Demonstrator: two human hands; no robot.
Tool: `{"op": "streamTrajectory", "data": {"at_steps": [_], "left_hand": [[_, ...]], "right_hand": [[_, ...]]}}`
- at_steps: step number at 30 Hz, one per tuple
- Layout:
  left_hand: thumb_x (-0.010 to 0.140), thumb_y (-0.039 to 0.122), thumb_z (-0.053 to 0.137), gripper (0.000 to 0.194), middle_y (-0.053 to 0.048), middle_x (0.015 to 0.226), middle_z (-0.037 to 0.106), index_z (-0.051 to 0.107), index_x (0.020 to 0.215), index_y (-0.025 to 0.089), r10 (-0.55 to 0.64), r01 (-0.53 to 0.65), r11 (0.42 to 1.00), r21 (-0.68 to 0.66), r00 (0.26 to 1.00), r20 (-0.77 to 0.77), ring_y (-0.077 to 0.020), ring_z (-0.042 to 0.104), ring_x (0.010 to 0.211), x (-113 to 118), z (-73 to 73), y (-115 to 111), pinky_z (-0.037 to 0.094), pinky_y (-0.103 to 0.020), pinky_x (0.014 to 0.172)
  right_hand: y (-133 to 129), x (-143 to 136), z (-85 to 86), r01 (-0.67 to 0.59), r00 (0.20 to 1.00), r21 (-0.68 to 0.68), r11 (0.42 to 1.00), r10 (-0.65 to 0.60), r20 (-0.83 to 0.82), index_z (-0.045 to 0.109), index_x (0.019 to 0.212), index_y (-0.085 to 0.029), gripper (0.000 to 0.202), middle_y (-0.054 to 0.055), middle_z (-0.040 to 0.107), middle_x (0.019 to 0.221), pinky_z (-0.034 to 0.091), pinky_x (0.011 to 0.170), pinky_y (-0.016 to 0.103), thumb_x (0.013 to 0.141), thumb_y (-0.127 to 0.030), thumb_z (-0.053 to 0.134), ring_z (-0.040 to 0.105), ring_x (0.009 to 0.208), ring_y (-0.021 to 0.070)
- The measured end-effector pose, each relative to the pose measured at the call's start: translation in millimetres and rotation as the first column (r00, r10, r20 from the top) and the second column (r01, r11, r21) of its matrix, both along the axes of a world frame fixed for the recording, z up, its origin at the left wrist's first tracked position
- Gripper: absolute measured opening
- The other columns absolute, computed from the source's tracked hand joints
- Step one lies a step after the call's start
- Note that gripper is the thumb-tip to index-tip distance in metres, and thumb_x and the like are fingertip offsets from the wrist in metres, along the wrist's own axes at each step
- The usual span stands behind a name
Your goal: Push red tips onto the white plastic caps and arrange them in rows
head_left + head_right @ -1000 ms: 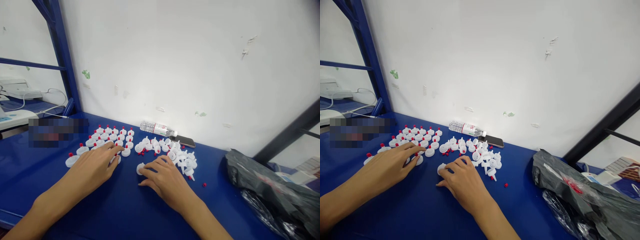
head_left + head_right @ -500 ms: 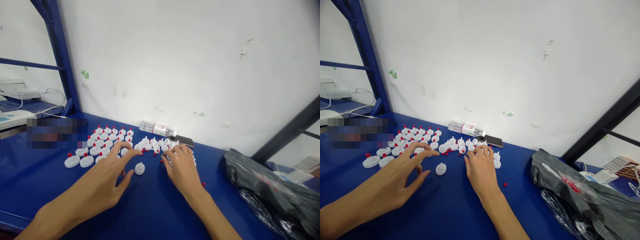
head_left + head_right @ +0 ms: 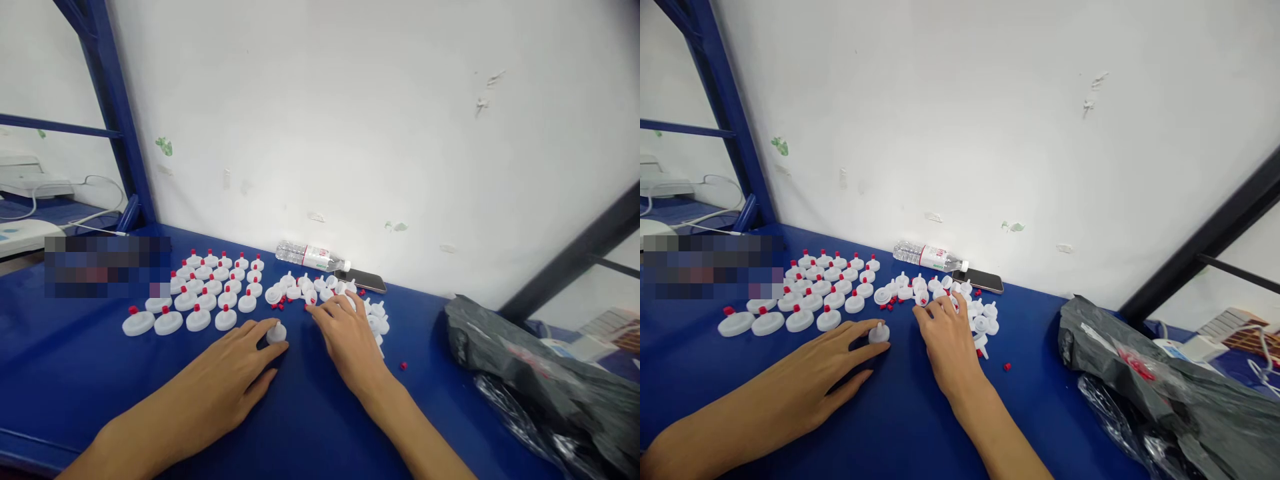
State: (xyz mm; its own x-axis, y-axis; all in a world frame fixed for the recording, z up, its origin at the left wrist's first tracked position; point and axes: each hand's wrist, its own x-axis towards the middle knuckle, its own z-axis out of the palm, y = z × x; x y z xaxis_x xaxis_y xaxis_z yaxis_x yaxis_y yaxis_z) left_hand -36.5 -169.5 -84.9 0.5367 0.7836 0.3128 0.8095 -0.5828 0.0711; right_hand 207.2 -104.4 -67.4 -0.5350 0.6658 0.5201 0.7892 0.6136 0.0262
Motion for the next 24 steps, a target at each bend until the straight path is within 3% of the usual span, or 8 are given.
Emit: {"op": "streamTrajectory", "data": {"at_steps": [4, 8, 13, 20, 24], "left_hand": [[0.105, 0.022, 0.052, 0.042, -0.006, 0.154, 0.063, 0.063, 0.145, 0.032, -0.021, 0.021, 1.0, 0.008, 1.0, 0.017, -0.0333, 0.06, 0.139, 2.6, 2.9, -0.3, 0.054, -0.054, 0.113], [0.103, 0.016, 0.052, 0.043, -0.004, 0.149, 0.067, 0.064, 0.141, 0.032, -0.057, 0.058, 0.998, -0.018, 0.997, 0.047, -0.0314, 0.063, 0.133, 6.4, 12.5, -2.2, 0.058, -0.05, 0.106], [0.102, 0.01, 0.05, 0.05, -0.003, 0.153, 0.065, 0.061, 0.145, 0.032, -0.097, 0.1, 0.994, -0.052, 0.993, 0.068, -0.0279, 0.063, 0.132, 10.5, 18.0, -4.1, 0.055, -0.048, 0.11], [0.102, 0.012, 0.052, 0.051, -0.003, 0.15, 0.066, 0.06, 0.148, 0.033, -0.124, 0.129, 0.99, -0.06, 0.989, 0.08, -0.0278, 0.061, 0.135, 11.4, 21.1, -8.3, 0.05, -0.049, 0.116], [0.103, 0.015, 0.053, 0.04, -0.002, 0.141, 0.071, 0.067, 0.136, 0.033, -0.104, 0.111, 0.993, -0.043, 0.986, 0.133, -0.0258, 0.069, 0.123, 9.9, 24.2, -6.3, 0.057, -0.044, 0.104]], "right_hand": [[-8.4, -9.0, 3.6, -0.149, 0.931, -0.143, 0.978, 0.09, -0.353, 0.079, 0.121, -0.026, 0.025, 0.004, 0.079, 0.107, 0.053, 0.096, 0.04, 0.105, -0.013, 0.064, 0.071, 0.101, 0.0232], [-15.2, -17.2, 8.2, -0.281, 0.841, -0.207, 0.937, 0.136, -0.524, 0.082, 0.109, -0.027, 0.018, 0.0, 0.083, 0.104, 0.051, 0.095, 0.038, 0.102, -0.014, 0.072, 0.075, 0.099, 0.0214], [-17.1, -22.2, 4.4, -0.317, 0.806, -0.176, 0.932, 0.167, -0.568, 0.082, 0.102, -0.027, 0.018, -0.003, 0.084, 0.099, 0.048, 0.093, 0.037, 0.096, -0.011, 0.078, 0.076, 0.094, 0.0202], [-16.9, -22.3, 3.1, -0.301, 0.849, -0.26, 0.918, 0.133, -0.511, 0.082, 0.1, -0.026, 0.016, -0.003, 0.085, 0.098, 0.047, 0.092, 0.037, 0.097, -0.012, 0.077, 0.076, 0.093, 0.021], [-17.5, -21.4, 3.8, -0.275, 0.858, -0.308, 0.911, 0.087, -0.507, 0.081, 0.102, -0.028, 0.02, -0.003, 0.084, 0.1, 0.048, 0.093, 0.039, 0.096, -0.01, 0.078, 0.075, 0.096, 0.0227]]}}
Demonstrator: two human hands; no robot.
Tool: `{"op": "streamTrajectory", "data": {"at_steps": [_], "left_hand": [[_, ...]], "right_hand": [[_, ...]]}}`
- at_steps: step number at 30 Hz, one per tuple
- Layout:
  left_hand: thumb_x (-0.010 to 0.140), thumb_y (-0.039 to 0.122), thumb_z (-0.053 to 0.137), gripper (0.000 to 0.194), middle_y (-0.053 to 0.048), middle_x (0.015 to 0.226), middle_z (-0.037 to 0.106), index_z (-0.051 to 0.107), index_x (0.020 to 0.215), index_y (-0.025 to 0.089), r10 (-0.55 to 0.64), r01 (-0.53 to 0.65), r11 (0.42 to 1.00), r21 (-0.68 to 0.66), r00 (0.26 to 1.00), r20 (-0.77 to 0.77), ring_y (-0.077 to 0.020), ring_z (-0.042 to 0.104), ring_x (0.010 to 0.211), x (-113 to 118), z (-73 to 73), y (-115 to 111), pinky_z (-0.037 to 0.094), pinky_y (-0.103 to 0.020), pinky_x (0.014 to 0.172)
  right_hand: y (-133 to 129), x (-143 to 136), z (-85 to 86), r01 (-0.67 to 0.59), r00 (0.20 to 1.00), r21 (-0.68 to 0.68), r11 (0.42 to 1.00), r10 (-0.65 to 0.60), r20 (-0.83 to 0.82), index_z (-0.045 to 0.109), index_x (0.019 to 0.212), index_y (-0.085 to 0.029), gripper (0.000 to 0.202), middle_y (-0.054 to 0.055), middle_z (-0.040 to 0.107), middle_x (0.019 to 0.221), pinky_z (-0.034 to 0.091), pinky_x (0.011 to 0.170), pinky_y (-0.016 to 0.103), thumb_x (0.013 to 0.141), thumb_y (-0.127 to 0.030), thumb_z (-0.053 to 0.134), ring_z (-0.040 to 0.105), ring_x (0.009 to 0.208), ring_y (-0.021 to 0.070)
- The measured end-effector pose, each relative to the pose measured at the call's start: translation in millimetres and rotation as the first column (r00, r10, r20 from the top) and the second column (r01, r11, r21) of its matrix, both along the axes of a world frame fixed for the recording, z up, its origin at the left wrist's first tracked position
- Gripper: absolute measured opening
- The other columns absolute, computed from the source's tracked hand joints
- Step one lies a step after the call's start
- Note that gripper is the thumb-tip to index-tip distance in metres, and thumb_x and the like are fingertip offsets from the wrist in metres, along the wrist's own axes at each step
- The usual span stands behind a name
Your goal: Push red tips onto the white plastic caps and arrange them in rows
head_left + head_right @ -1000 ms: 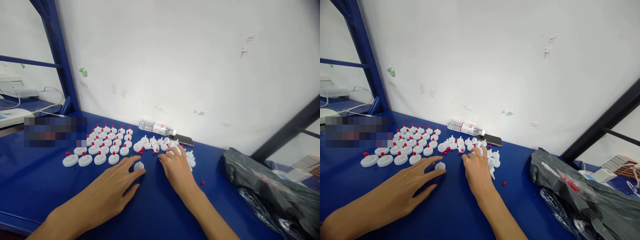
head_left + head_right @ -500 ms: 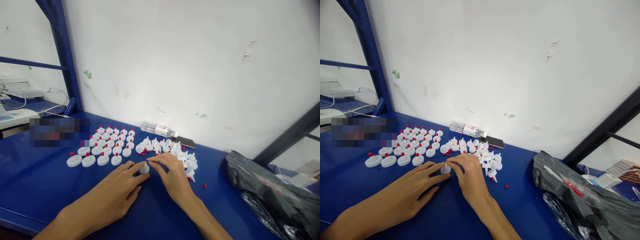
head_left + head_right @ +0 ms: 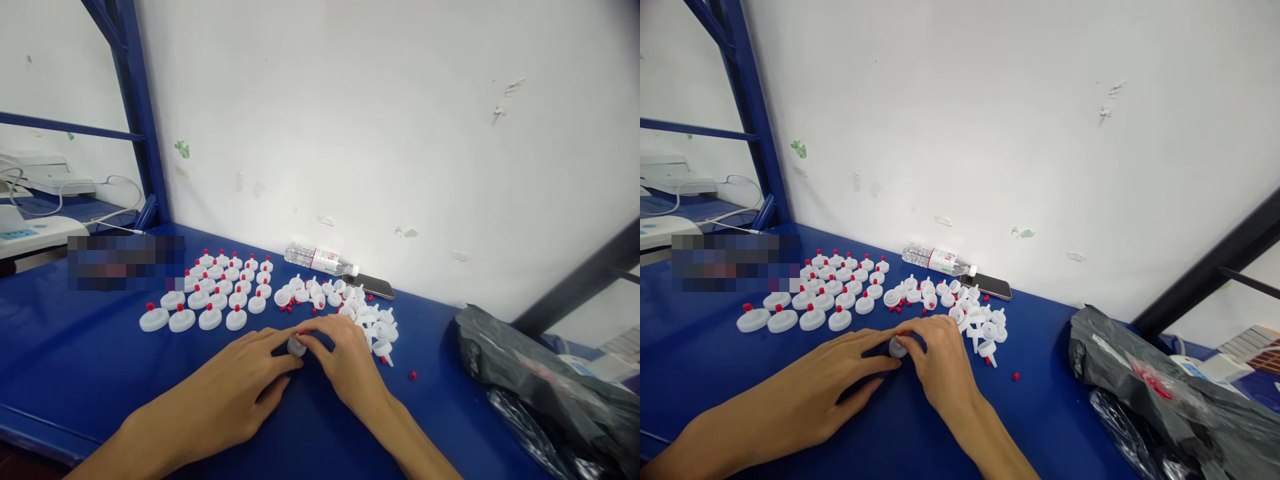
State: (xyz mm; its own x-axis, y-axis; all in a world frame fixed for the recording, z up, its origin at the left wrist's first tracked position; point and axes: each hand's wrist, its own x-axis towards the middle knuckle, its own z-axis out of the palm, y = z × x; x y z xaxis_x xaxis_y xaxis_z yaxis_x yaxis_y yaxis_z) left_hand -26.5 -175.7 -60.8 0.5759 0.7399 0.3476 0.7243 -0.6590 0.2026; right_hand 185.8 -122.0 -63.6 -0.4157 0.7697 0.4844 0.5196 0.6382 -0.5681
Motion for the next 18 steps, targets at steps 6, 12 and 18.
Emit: {"op": "streamTrajectory", "data": {"at_steps": [6, 12, 18], "left_hand": [[0.107, 0.017, 0.045, 0.032, -0.003, 0.117, 0.077, 0.071, 0.123, 0.026, 0.1, -0.132, 0.974, 0.183, 0.98, 0.174, -0.0182, 0.077, 0.091, 0.5, 4.0, 10.5, 0.057, -0.029, 0.072], [0.109, 0.018, 0.045, 0.031, -0.002, 0.106, 0.077, 0.075, 0.111, 0.026, 0.054, -0.084, 0.954, 0.288, 0.992, 0.112, -0.0162, 0.076, 0.085, 1.6, 1.1, 12.8, 0.051, -0.025, 0.061], [0.103, 0.016, 0.054, 0.027, -0.002, 0.101, 0.076, 0.079, 0.101, 0.027, 0.173, -0.169, 0.945, 0.28, 0.985, 0.009, -0.017, 0.074, 0.077, -11.2, -2.2, 20.6, 0.045, -0.026, 0.057]], "right_hand": [[-3.3, -1.6, 0.0, 0.017, 1.0, -0.146, 0.989, -0.019, -0.011, 0.072, 0.12, -0.033, 0.036, -0.007, 0.084, 0.101, 0.047, 0.103, 0.041, 0.093, -0.01, 0.081, 0.073, 0.111, 0.0244], [-5.4, 1.9, 9.4, -0.062, 0.997, -0.293, 0.954, 0.075, 0.031, 0.065, 0.129, -0.036, 0.052, -0.006, 0.081, 0.12, 0.046, 0.111, 0.043, 0.086, -0.02, 0.09, 0.067, 0.128, 0.0257], [-4.5, 8.8, 13.9, -0.045, 0.998, -0.264, 0.963, 0.053, 0.021, 0.064, 0.129, -0.034, 0.052, -0.002, 0.077, 0.123, 0.049, 0.107, 0.039, 0.085, -0.033, 0.092, 0.067, 0.125, 0.0242]]}}
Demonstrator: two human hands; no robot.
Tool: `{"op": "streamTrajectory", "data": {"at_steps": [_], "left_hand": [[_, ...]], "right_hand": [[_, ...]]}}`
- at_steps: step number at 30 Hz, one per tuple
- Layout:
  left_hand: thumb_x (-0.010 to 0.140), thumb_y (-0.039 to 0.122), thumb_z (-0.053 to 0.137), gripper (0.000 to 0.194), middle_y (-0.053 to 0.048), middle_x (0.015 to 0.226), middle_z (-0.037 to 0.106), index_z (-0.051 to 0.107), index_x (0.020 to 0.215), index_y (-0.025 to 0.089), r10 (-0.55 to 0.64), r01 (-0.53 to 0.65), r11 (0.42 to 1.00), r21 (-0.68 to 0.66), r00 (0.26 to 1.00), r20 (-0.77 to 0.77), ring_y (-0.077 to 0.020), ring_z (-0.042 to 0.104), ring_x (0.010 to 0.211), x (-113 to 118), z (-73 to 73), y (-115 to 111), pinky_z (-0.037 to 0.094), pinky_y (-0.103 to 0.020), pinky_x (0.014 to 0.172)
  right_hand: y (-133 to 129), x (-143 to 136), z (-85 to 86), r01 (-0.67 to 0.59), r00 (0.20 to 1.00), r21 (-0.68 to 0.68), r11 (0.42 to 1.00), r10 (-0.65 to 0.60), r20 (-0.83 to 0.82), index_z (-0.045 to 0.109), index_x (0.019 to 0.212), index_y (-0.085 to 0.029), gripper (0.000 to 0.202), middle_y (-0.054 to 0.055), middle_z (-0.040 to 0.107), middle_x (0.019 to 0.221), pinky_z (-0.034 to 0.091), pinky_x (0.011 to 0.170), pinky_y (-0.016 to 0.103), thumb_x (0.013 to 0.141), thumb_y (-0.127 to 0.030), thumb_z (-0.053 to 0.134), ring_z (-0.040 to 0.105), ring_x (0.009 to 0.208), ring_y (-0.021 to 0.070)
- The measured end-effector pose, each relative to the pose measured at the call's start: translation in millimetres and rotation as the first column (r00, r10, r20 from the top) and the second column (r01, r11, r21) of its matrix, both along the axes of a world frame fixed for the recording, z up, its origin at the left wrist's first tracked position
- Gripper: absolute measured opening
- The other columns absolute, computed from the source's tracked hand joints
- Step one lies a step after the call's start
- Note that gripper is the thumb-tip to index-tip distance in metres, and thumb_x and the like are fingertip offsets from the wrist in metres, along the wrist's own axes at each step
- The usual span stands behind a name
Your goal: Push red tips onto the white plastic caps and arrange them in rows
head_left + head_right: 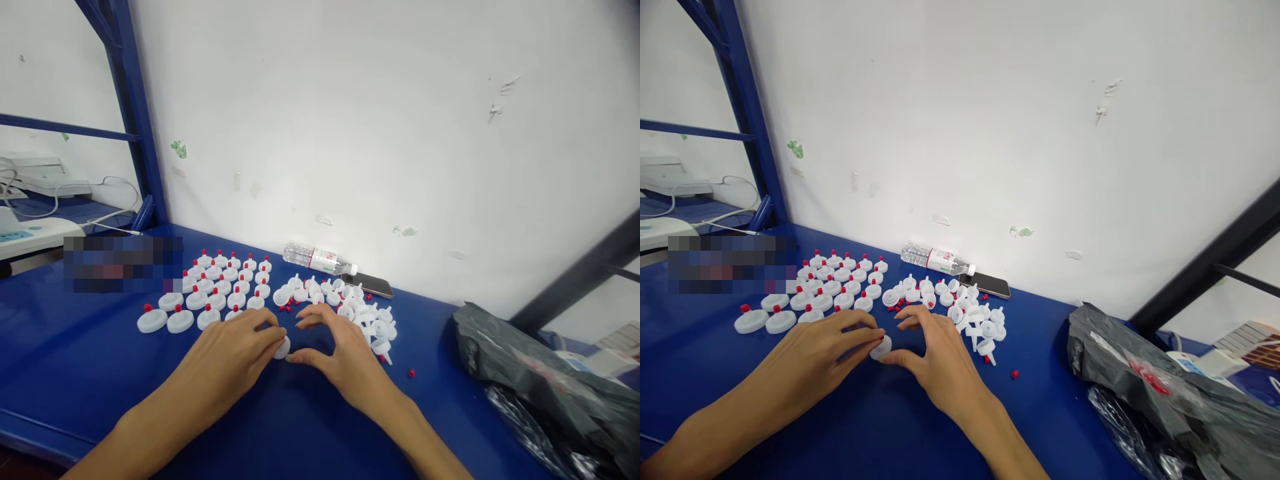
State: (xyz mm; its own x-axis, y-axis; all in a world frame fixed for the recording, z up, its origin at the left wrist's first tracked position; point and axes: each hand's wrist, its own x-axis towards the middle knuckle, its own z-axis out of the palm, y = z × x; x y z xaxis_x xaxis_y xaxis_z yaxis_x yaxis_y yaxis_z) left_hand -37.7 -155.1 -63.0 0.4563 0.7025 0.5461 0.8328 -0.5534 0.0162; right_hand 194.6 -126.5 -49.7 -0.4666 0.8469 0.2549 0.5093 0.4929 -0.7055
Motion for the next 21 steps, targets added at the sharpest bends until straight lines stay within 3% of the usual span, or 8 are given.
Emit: {"op": "streamTrajectory", "data": {"at_steps": [3, 8, 12, 16, 21], "left_hand": [[0.101, 0.018, 0.056, 0.027, -0.003, 0.102, 0.077, 0.081, 0.103, 0.028, 0.13, -0.132, 0.989, -0.068, 0.991, -0.04, -0.0186, 0.075, 0.078, -8.5, 5.0, 3.9, 0.042, -0.027, 0.057], [0.103, 0.027, 0.05, 0.033, -0.005, 0.105, 0.078, 0.083, 0.105, 0.029, 0.33, -0.334, 0.92, -0.206, 0.942, -0.058, -0.0233, 0.075, 0.081, -20.1, 17.5, 6.9, 0.04, -0.03, 0.058], [0.103, 0.033, 0.045, 0.038, -0.004, 0.11, 0.079, 0.083, 0.103, 0.029, 0.362, -0.355, 0.899, -0.254, 0.932, -0.023, -0.0265, 0.076, 0.086, -28.0, 19.8, 10.2, 0.041, -0.033, 0.061], [0.103, 0.036, 0.043, 0.04, -0.004, 0.113, 0.079, 0.082, 0.105, 0.029, 0.376, -0.36, 0.89, -0.282, 0.927, 0.005, -0.0259, 0.074, 0.082, -31.4, 19.6, 11.9, 0.04, -0.034, 0.062], [0.104, 0.038, 0.037, 0.042, -0.006, 0.112, 0.078, 0.077, 0.108, 0.027, 0.38, -0.362, 0.875, -0.323, 0.925, -0.008, -0.0299, 0.075, 0.09, -29.4, 20.7, 12.4, 0.041, -0.036, 0.066]], "right_hand": [[-2.5, -1.6, -0.4, -0.007, 1.0, 0.008, 1.0, 0.007, 0.008, 0.065, 0.128, -0.033, 0.044, -0.002, 0.077, 0.118, 0.05, 0.104, 0.038, 0.09, -0.036, 0.088, 0.068, 0.12, 0.0237], [-6.3, -4.0, -0.7, 0.007, 0.999, 0.046, 0.999, -0.009, 0.037, 0.067, 0.126, -0.034, 0.032, -0.002, 0.077, 0.114, 0.051, 0.102, 0.039, 0.097, -0.035, 0.08, 0.068, 0.116, 0.0246], [-1.2, -1.5, -4.2, 0.075, 0.991, 0.256, 0.964, -0.1, 0.088, 0.07, 0.115, -0.027, 0.013, 0.003, 0.078, 0.113, 0.048, 0.105, 0.043, 0.104, -0.021, 0.066, 0.069, 0.112, 0.0264], [8.2, 8.7, -1.3, 0.181, 0.941, 0.485, 0.856, -0.294, 0.169, 0.071, 0.117, -0.022, 0.025, 0.008, 0.078, 0.113, 0.046, 0.102, 0.047, 0.104, -0.01, 0.054, 0.069, 0.11, 0.0297], [18.2, 36.6, 19.4, 0.291, 0.874, 0.553, 0.781, -0.451, 0.178, 0.074, 0.11, -0.021, 0.021, 0.008, 0.079, 0.107, 0.046, 0.094, 0.046, 0.102, -0.013, 0.056, 0.069, 0.105, 0.0309]]}}
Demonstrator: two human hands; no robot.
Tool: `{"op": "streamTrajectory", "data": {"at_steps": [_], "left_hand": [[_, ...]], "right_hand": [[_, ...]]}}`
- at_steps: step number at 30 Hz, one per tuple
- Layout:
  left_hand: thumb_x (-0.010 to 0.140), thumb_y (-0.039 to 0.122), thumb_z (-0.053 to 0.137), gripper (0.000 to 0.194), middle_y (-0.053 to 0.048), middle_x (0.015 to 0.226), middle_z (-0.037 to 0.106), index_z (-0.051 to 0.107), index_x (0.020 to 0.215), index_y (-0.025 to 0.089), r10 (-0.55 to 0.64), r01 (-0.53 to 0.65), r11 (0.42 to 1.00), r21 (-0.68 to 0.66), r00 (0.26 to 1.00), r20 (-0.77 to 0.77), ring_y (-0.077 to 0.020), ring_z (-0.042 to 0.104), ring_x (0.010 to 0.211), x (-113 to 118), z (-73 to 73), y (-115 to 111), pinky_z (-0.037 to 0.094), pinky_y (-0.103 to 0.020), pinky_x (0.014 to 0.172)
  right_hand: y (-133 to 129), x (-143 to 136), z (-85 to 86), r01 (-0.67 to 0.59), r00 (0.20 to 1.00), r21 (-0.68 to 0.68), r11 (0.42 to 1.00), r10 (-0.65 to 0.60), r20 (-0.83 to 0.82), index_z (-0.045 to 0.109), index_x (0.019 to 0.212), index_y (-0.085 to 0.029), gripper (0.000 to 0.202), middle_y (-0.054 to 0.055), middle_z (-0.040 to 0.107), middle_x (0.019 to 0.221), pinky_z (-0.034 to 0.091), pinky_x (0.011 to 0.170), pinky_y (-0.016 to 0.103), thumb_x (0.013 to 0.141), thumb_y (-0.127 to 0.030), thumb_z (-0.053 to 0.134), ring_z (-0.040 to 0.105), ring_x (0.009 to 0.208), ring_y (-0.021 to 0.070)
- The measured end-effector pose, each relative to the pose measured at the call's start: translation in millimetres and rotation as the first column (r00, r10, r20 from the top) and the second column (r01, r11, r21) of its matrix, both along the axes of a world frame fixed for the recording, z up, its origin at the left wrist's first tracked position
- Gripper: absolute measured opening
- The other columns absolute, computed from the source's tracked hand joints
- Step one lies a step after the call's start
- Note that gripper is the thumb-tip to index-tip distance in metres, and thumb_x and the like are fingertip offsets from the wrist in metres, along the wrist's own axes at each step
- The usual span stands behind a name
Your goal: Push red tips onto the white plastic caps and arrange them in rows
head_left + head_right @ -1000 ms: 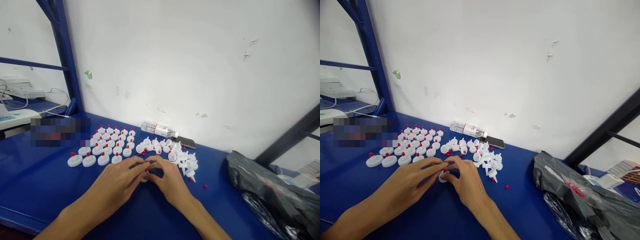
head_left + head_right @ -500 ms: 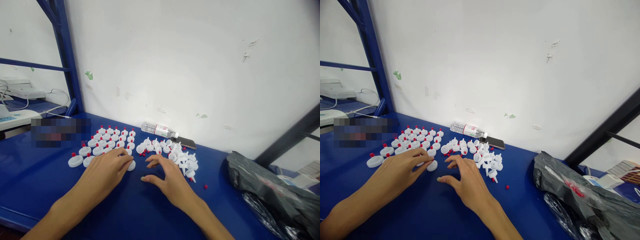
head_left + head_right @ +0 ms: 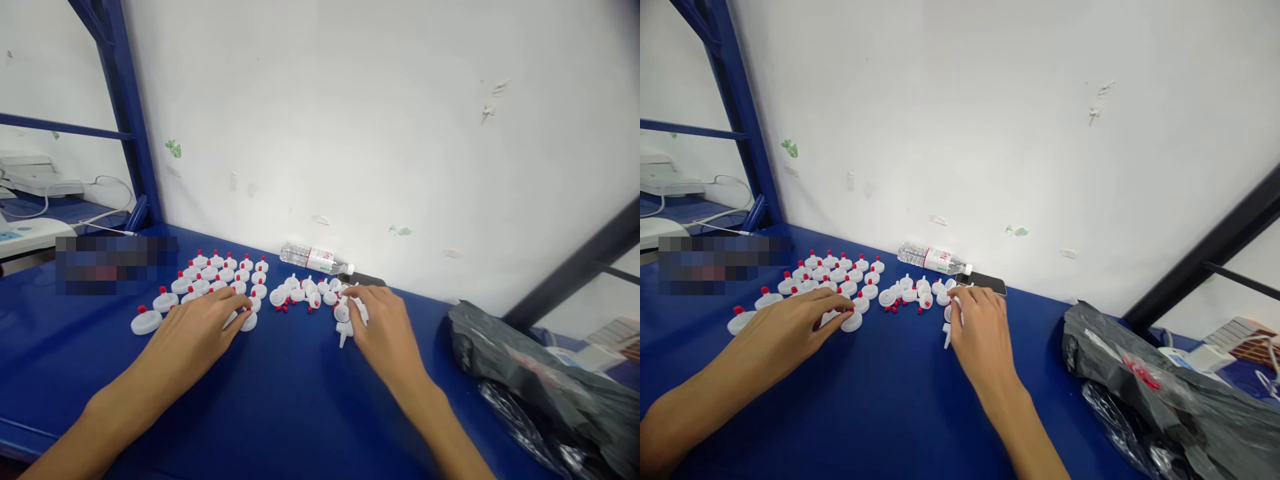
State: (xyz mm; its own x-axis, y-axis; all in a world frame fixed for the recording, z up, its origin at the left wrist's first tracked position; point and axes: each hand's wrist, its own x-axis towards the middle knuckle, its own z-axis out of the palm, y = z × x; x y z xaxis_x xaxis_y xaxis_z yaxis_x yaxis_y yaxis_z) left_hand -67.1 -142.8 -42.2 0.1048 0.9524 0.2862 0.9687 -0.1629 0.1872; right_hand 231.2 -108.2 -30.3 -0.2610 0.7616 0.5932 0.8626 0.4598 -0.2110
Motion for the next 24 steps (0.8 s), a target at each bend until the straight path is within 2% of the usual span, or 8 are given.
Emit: {"op": "streamTrajectory", "data": {"at_steps": [3, 7, 11, 15, 18, 21, 24], "left_hand": [[0.104, 0.037, 0.034, 0.042, -0.007, 0.115, 0.078, 0.074, 0.111, 0.027, 0.006, -0.005, 0.999, -0.034, 1.0, 0.007, -0.0325, 0.075, 0.098, 0.4, -1.3, 0.6, 0.043, -0.038, 0.069], [0.105, 0.037, 0.032, 0.042, -0.008, 0.119, 0.079, 0.071, 0.114, 0.026, 0.023, -0.023, 0.998, -0.059, 1.0, -0.004, -0.0335, 0.076, 0.101, 0.2, -3.4, 0.7, 0.044, -0.038, 0.069], [0.105, 0.035, 0.03, 0.045, -0.01, 0.121, 0.078, 0.072, 0.116, 0.024, 0.021, -0.024, 0.997, -0.07, 0.999, -0.036, -0.0341, 0.076, 0.104, 1.4, -2.7, -0.4, 0.046, -0.038, 0.068], [0.106, 0.037, 0.03, 0.047, -0.011, 0.122, 0.078, 0.075, 0.116, 0.023, 0.026, -0.03, 0.997, -0.069, 0.998, -0.055, -0.0344, 0.076, 0.102, 2.1, -2.5, -1.0, 0.048, -0.039, 0.069], [0.106, 0.038, 0.03, 0.049, -0.013, 0.12, 0.078, 0.076, 0.117, 0.023, 0.029, -0.03, 0.999, -0.021, 0.998, -0.054, -0.0348, 0.076, 0.099, 2.6, -3.4, -1.4, 0.048, -0.04, 0.068], [0.107, 0.04, 0.032, 0.048, -0.011, 0.113, 0.079, 0.075, 0.121, 0.023, 0.009, -0.01, 0.996, 0.086, 1.0, 0.005, -0.0319, 0.076, 0.095, 5.9, -3.4, -3.1, 0.048, -0.039, 0.069], [0.108, 0.04, 0.036, 0.044, -0.007, 0.104, 0.08, 0.078, 0.112, 0.025, -0.078, 0.063, 0.979, 0.196, 0.994, 0.07, -0.0266, 0.076, 0.087, 13.0, -2.3, -7.3, 0.049, -0.036, 0.07]], "right_hand": [[3.9, 15.0, 11.4, 0.059, 0.998, -0.057, 0.997, -0.059, -0.01, 0.076, 0.105, -0.024, 0.013, 0.005, 0.079, 0.095, 0.047, 0.087, 0.044, 0.102, -0.025, 0.063, 0.07, 0.097, 0.0303], [6.1, 20.5, 14.1, 0.023, 0.997, -0.197, 0.98, -0.009, 0.071, 0.08, 0.097, -0.027, 0.012, 0.004, 0.079, 0.089, 0.048, 0.09, 0.047, 0.098, -0.037, 0.075, 0.071, 0.094, 0.0298], [6.1, 15.2, 8.6, -0.036, 0.979, -0.298, 0.954, 0.093, 0.179, 0.08, 0.088, -0.027, 0.008, 0.002, 0.08, 0.088, 0.043, 0.104, 0.056, 0.089, -0.031, 0.087, 0.072, 0.1, 0.0311], [4.8, 10.8, 7.6, -0.106, 0.972, -0.273, 0.956, 0.158, 0.175, 0.08, 0.086, -0.026, 0.009, 0.001, 0.081, 0.085, 0.042, 0.107, 0.055, 0.095, -0.026, 0.081, 0.073, 0.096, 0.0287], [3.0, 7.2, 7.3, -0.158, 0.975, -0.29, 0.944, 0.196, 0.107, 0.082, 0.089, -0.027, 0.015, 0.001, 0.082, 0.089, 0.047, 0.1, 0.047, 0.101, -0.028, 0.074, 0.073, 0.09, 0.0255], [0.3, -0.4, 1.3, -0.221, 0.962, -0.334, 0.916, 0.26, 0.078, 0.085, 0.092, -0.028, 0.018, 0.001, 0.082, 0.087, 0.049, 0.093, 0.042, 0.103, -0.029, 0.071, 0.073, 0.088, 0.0249], [-2.8, -9.8, -7.1, -0.282, 0.941, -0.325, 0.903, 0.326, 0.092, 0.086, 0.098, -0.029, 0.016, 0.002, 0.082, 0.091, 0.049, 0.092, 0.041, 0.104, -0.028, 0.071, 0.072, 0.093, 0.0254]]}}
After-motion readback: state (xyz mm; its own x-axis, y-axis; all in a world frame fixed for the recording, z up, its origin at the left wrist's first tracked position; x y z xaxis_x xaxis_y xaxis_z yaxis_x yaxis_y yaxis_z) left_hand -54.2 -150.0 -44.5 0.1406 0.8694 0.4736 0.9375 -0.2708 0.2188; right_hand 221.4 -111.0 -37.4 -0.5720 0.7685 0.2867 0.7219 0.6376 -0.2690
